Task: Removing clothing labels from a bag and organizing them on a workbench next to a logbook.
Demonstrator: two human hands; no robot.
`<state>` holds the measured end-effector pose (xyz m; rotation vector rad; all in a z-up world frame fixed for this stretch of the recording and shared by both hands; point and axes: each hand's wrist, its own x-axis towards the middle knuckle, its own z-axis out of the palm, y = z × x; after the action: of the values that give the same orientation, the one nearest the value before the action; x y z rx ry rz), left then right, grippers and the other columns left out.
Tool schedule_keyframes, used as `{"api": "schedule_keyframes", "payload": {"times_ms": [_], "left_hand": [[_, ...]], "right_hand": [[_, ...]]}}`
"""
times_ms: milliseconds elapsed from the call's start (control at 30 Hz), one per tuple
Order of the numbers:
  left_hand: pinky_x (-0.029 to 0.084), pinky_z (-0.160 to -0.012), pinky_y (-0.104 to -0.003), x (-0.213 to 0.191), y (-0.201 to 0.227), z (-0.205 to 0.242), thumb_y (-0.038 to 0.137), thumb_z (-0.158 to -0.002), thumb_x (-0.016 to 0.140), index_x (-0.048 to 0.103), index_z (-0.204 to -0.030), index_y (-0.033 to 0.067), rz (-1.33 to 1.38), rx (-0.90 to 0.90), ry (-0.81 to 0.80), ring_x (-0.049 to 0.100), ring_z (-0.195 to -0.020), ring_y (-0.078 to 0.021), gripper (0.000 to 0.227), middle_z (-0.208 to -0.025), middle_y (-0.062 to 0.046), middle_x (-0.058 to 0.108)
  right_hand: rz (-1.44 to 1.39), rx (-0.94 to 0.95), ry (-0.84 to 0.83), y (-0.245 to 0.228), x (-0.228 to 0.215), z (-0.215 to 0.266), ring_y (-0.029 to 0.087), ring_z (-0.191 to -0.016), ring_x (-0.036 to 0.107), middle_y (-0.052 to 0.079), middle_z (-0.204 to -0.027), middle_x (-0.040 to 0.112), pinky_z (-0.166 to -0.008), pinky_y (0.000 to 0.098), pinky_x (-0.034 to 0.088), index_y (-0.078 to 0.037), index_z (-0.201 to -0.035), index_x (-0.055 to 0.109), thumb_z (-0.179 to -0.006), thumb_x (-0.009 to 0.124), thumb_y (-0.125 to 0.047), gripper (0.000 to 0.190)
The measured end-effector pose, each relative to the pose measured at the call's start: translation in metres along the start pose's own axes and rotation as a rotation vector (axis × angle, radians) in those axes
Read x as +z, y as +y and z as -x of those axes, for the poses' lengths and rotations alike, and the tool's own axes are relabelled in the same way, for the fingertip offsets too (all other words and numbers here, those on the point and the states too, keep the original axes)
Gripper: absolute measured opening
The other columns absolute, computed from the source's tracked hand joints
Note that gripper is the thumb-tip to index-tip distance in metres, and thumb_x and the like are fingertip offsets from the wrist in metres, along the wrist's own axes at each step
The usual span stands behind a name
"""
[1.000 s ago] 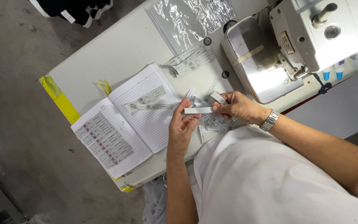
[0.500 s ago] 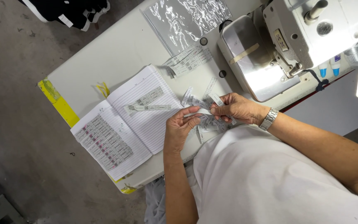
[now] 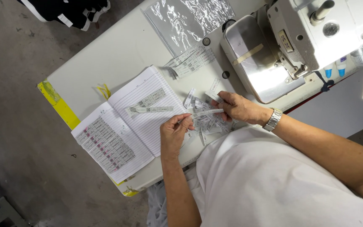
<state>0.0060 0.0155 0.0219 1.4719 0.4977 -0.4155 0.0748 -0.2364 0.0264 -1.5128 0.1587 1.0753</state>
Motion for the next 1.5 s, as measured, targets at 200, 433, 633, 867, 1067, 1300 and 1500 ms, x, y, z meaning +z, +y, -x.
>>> {"api": "schedule_keyframes", "payload": {"times_ms": [200, 433, 633, 867, 1067, 1300, 1500], "left_hand": [[0.054, -0.064, -0.023, -0.011, 0.007, 0.002, 0.010, -0.096, 0.067, 0.075, -0.112, -0.0002, 0.067, -0.021, 0.024, 0.073, -0.073, -0.0137, 0.021, -0.087, -0.010, 0.078], [0.054, -0.063, -0.025, -0.014, -0.003, 0.000, 0.009, -0.097, 0.065, 0.070, -0.111, -0.0029, 0.151, -0.107, 0.054, 0.074, -0.072, -0.0168, 0.019, -0.088, -0.013, 0.078], [0.054, -0.065, -0.025, -0.015, -0.004, -0.001, 0.012, -0.100, 0.059, 0.071, -0.112, -0.0027, 0.176, -0.099, 0.012, 0.073, -0.072, -0.0162, 0.022, -0.089, -0.013, 0.078], [0.054, -0.065, -0.026, -0.016, -0.005, 0.001, 0.011, -0.101, 0.058, 0.071, -0.114, -0.0040, 0.162, -0.067, -0.118, 0.073, -0.071, -0.0159, 0.024, -0.087, -0.013, 0.077], [0.054, -0.064, -0.025, -0.010, 0.012, 0.000, 0.011, -0.100, 0.060, 0.067, -0.113, -0.0005, 0.110, -0.072, -0.215, 0.075, -0.072, -0.0168, 0.019, -0.084, -0.012, 0.078], [0.057, -0.066, -0.024, -0.005, 0.011, 0.000, 0.016, -0.102, 0.058, 0.068, -0.109, -0.0001, 0.065, 0.006, -0.158, 0.078, -0.083, -0.0183, 0.020, -0.092, -0.011, 0.076], [0.057, -0.066, -0.023, -0.001, 0.003, 0.000, 0.017, -0.103, 0.058, 0.068, -0.109, 0.0002, 0.066, 0.007, -0.121, 0.079, -0.086, -0.0191, 0.021, -0.093, -0.010, 0.075]], "right_hand": [[0.634, -0.502, 0.276, -0.026, -0.003, -0.033, 0.018, -0.066, 0.070, 0.013, -0.090, 0.071, -0.061, 0.0321, 0.057, -0.003, -0.107, 0.068, -0.092, 0.059, -0.004, 0.018], [1.107, -0.330, 0.369, -0.089, 0.003, -0.080, 0.029, -0.068, 0.071, 0.012, -0.086, 0.072, -0.064, 0.0433, 0.055, -0.007, -0.104, 0.067, -0.100, 0.057, -0.008, 0.011], [1.546, -0.169, 0.259, -0.080, -0.019, -0.137, 0.026, -0.071, 0.071, 0.018, -0.082, 0.070, -0.064, 0.0400, 0.058, -0.004, -0.111, 0.063, -0.105, 0.051, -0.022, 0.022], [0.926, -0.530, 0.191, -0.098, 0.014, -0.051, 0.025, -0.090, 0.071, 0.015, -0.111, 0.075, -0.085, 0.0378, 0.058, -0.007, -0.130, 0.066, -0.101, 0.059, -0.024, 0.034], [0.661, -0.352, -0.257, -0.054, 0.022, -0.023, 0.020, -0.097, 0.073, 0.010, -0.103, 0.078, -0.085, 0.0356, 0.056, -0.005, -0.121, 0.070, -0.082, 0.081, -0.031, 0.049], [0.608, -0.107, -0.169, -0.042, 0.020, -0.012, 0.013, -0.081, 0.073, 0.003, -0.092, 0.081, -0.077, 0.0318, 0.058, -0.012, -0.109, 0.077, -0.090, 0.071, -0.029, 0.027], [0.591, -0.084, -0.161, -0.032, 0.020, -0.015, 0.012, -0.080, 0.071, 0.002, -0.090, 0.080, -0.075, 0.0305, 0.058, -0.010, -0.108, 0.077, -0.090, 0.072, -0.029, 0.026]]}}
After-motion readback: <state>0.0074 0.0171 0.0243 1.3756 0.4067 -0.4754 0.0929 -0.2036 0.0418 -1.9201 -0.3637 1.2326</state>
